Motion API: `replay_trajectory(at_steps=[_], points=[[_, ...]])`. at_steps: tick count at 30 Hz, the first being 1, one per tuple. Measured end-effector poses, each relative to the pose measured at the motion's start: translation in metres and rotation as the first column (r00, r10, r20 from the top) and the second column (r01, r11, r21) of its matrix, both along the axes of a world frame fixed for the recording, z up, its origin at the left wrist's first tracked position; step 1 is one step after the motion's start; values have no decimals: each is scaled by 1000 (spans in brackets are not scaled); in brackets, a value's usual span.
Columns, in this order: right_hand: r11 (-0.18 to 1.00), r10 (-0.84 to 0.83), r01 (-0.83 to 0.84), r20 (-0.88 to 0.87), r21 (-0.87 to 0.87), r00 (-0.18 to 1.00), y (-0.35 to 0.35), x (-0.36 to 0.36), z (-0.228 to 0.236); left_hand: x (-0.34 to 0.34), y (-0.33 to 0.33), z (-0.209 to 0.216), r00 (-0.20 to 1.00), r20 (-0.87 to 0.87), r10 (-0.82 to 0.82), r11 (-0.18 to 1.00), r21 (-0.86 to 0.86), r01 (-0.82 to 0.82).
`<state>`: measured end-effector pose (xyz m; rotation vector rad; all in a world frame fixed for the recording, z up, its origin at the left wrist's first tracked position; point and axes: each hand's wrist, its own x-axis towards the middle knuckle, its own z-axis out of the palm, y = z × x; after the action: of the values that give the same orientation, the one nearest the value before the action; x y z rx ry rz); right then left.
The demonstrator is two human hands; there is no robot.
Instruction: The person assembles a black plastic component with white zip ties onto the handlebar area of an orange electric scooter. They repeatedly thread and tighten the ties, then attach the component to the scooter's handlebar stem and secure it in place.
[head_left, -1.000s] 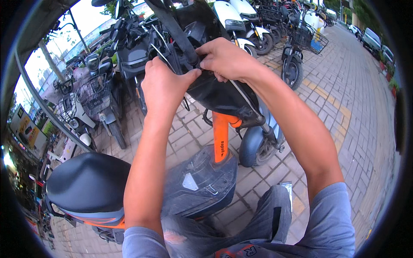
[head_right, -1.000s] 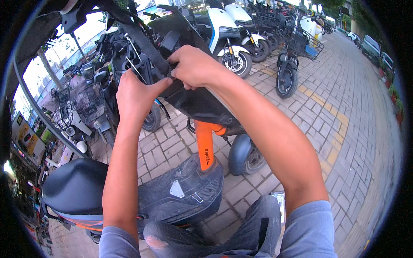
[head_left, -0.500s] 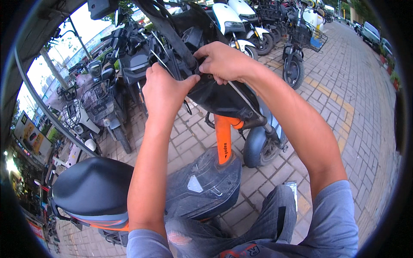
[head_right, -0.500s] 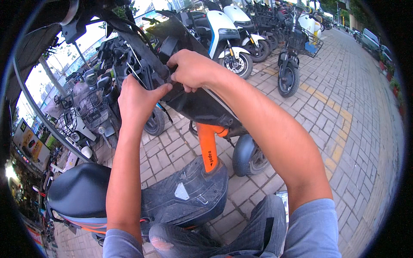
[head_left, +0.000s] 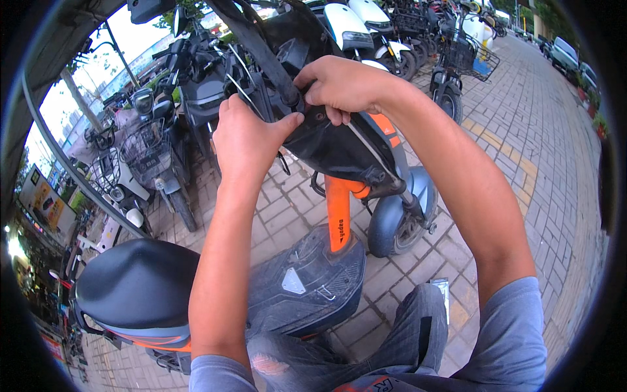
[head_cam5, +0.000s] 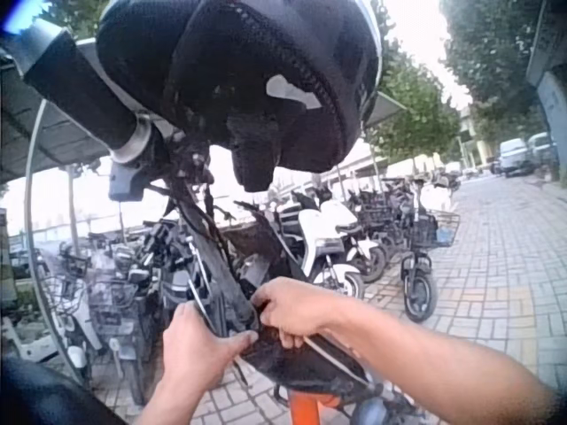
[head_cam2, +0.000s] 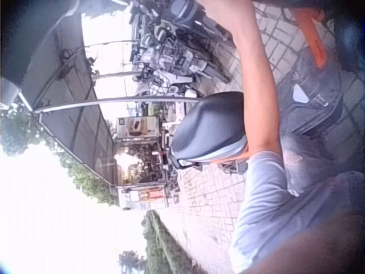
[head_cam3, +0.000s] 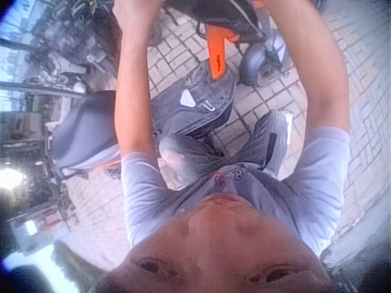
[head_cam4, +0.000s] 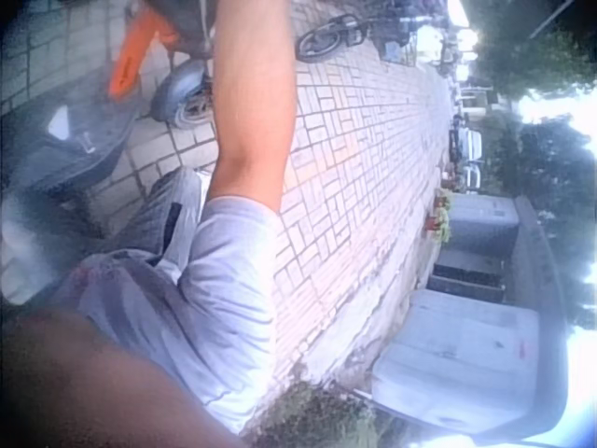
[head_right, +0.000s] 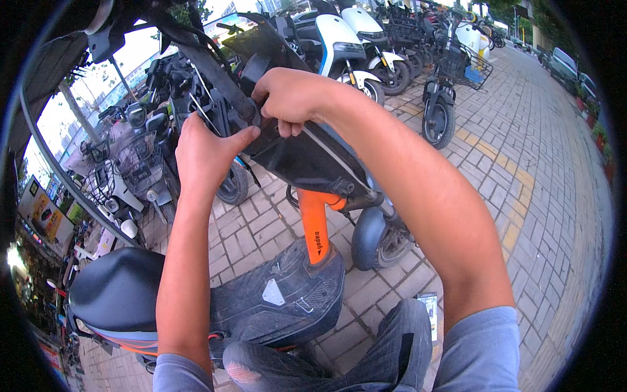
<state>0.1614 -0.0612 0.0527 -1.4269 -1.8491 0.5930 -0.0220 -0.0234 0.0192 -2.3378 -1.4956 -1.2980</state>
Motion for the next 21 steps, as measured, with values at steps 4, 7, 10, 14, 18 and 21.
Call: replay_trajectory(at_steps=[4, 7, 10, 14, 18, 21], points=[[1000, -10, 11, -30, 9, 999, 0, 0, -2, -4, 1, -1, 999, -35, -37, 998, 56, 39], [997, 3, -2, -16, 74, 1000, 9, -1, -11, -12, 0, 5, 982, -40, -183, 983, 2, 183], [983, -92, 89, 8, 162, 996, 3, -12, -19, -16, -2, 10, 977, -17, -212, 974, -92, 209], [932, -237, 218, 33, 289, 971, 4, -23, -24, -24, 8, 11, 941, 40, -336, 930, -145, 338], [842, -356, 285, 76, 457, 931, 16, -28, -30, -33, 12, 15, 899, -63, -433, 896, -138, 422], [873, -338, 286, 68, 396, 939, 13, -32, -26, -34, 11, 15, 893, 14, -451, 876, -187, 445]])
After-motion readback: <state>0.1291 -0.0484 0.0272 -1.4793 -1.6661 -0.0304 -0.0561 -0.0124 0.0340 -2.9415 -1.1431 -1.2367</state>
